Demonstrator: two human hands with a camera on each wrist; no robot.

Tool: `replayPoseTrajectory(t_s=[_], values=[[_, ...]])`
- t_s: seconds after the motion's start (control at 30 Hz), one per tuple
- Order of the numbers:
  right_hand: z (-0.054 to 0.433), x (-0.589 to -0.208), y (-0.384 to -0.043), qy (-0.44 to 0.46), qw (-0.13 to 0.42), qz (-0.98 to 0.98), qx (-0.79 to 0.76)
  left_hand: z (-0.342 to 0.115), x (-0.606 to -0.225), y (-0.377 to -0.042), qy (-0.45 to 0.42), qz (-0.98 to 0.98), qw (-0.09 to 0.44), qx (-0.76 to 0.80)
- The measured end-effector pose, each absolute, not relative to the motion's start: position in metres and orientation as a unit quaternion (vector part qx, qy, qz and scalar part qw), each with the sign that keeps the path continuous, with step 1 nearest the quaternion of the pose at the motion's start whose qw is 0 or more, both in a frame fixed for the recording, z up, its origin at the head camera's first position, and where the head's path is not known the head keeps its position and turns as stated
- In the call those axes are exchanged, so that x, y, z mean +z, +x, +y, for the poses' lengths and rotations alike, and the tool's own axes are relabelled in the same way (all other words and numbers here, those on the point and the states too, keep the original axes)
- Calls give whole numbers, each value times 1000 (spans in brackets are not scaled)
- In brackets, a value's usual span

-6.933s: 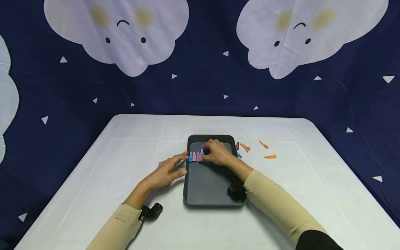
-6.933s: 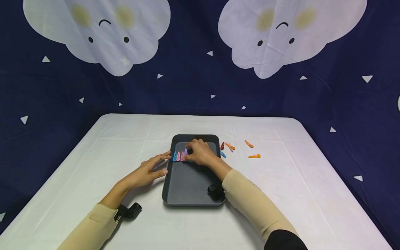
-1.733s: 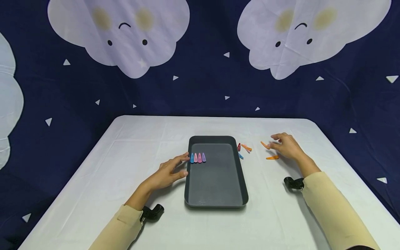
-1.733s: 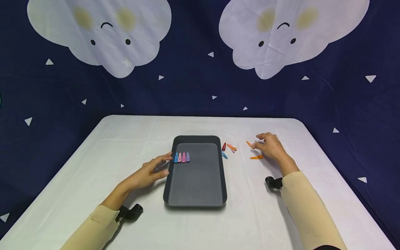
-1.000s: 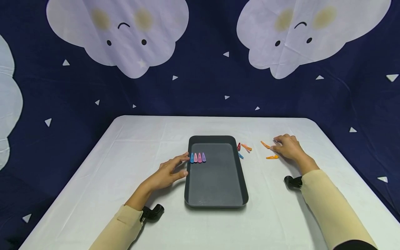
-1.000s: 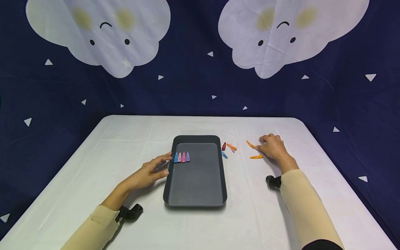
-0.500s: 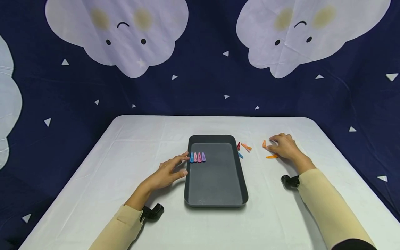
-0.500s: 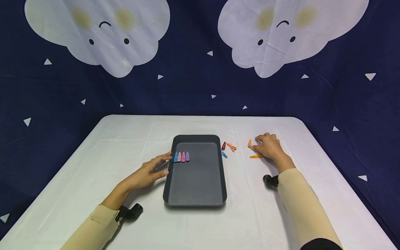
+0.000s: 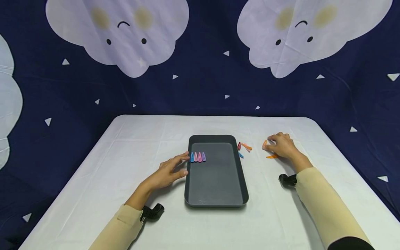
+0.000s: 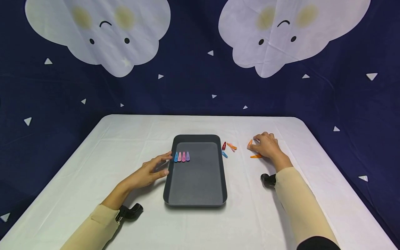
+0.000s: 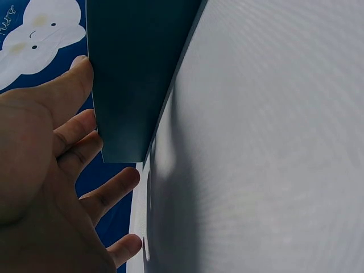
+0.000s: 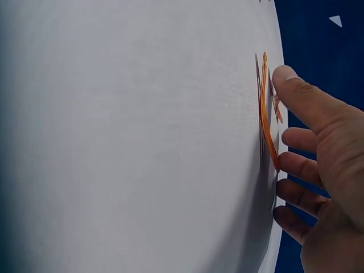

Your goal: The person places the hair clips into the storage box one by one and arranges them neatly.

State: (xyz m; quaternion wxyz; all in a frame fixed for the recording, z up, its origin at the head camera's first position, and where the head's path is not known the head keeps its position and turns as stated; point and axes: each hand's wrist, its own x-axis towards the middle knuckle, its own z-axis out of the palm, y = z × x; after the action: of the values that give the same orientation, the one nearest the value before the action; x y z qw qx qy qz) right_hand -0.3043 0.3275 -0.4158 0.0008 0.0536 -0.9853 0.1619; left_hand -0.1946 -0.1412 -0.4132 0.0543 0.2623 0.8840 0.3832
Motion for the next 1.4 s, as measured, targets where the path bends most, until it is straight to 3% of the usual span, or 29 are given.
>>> replayPoseTrajectory(t_s=[0.97, 1.4], values=[[319, -412, -303, 78, 19, -973, 214, -140, -414, -194, 268, 883, 43, 383], [286, -383, -287, 131, 71, -958, 244, -141, -412, -193, 263, 884, 51, 384]])
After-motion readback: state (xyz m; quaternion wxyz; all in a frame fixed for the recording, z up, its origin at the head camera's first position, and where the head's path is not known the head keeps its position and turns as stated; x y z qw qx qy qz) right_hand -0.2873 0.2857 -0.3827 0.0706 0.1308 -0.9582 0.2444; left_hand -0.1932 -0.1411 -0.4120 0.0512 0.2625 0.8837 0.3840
